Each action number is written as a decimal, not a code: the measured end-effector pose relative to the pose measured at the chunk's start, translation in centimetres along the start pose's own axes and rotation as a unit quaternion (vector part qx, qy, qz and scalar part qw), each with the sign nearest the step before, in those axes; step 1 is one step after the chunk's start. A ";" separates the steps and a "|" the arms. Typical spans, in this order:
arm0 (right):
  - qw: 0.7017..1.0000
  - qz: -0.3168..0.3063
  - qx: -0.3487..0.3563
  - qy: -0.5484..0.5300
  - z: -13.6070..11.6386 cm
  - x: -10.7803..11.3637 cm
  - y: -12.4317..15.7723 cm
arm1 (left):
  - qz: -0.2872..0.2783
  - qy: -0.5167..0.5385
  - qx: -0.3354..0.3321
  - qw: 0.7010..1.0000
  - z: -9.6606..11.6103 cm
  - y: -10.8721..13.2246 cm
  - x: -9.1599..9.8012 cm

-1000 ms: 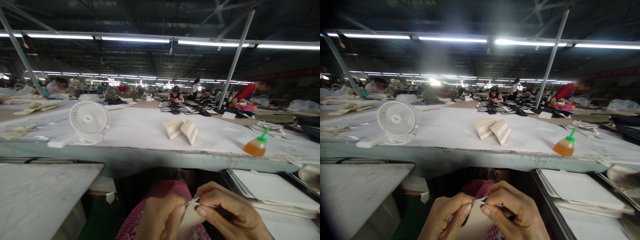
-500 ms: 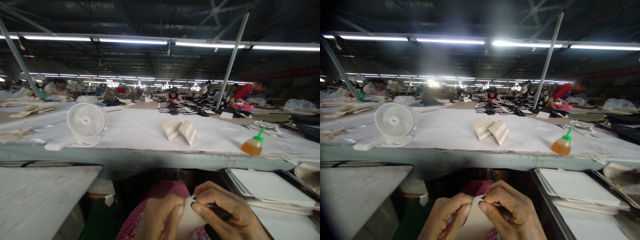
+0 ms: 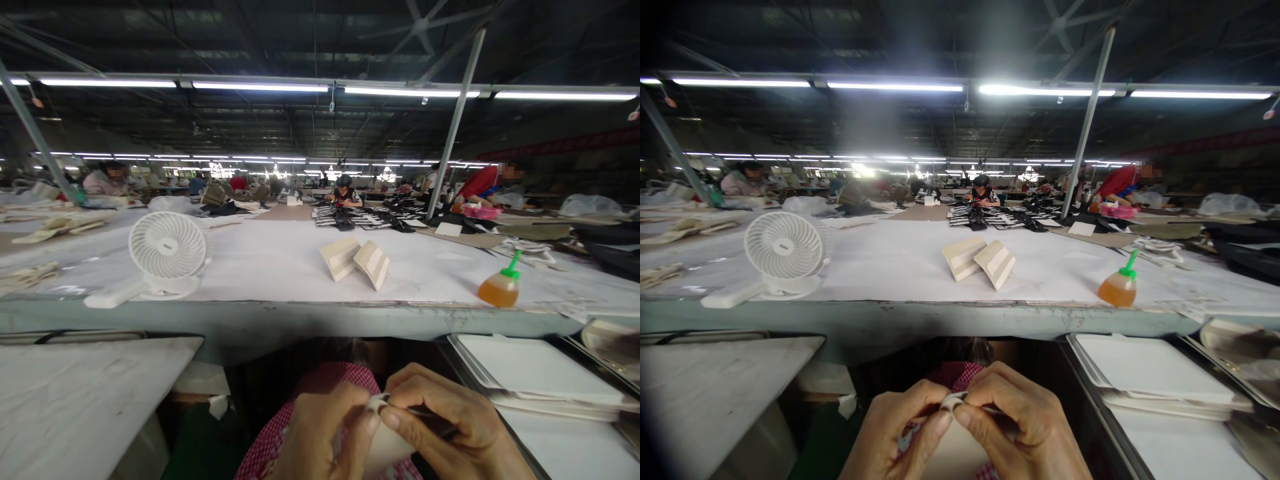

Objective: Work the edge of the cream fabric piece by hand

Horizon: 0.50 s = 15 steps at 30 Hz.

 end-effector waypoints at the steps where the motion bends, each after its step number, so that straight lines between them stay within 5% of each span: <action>1: 1.000 0.023 0.004 0.007 -0.1 0.0 0.0 | -0.001 -0.002 -0.002 1.000 0.0 0.0 0.0; 6: 0.996 0.081 0.019 0.025 -0.5 -0.1 -0.5 | 0.021 -0.058 -0.045 0.997 0.4 -0.1 0.1; 15: 0.992 0.031 0.019 -0.118 0.7 0.2 0.7 | 0.136 -0.204 -0.066 0.967 2.0 0.1 1.2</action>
Point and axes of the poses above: each hand's wrist, its own y-axis away from the middle knuckle, its own x-axis out of the back of the hand, z = x × y, the point moved 1 cm from there along -y, towards the middle knuckle, and after that the axes turned 13 degrees about -z, right-handed, at the moved point
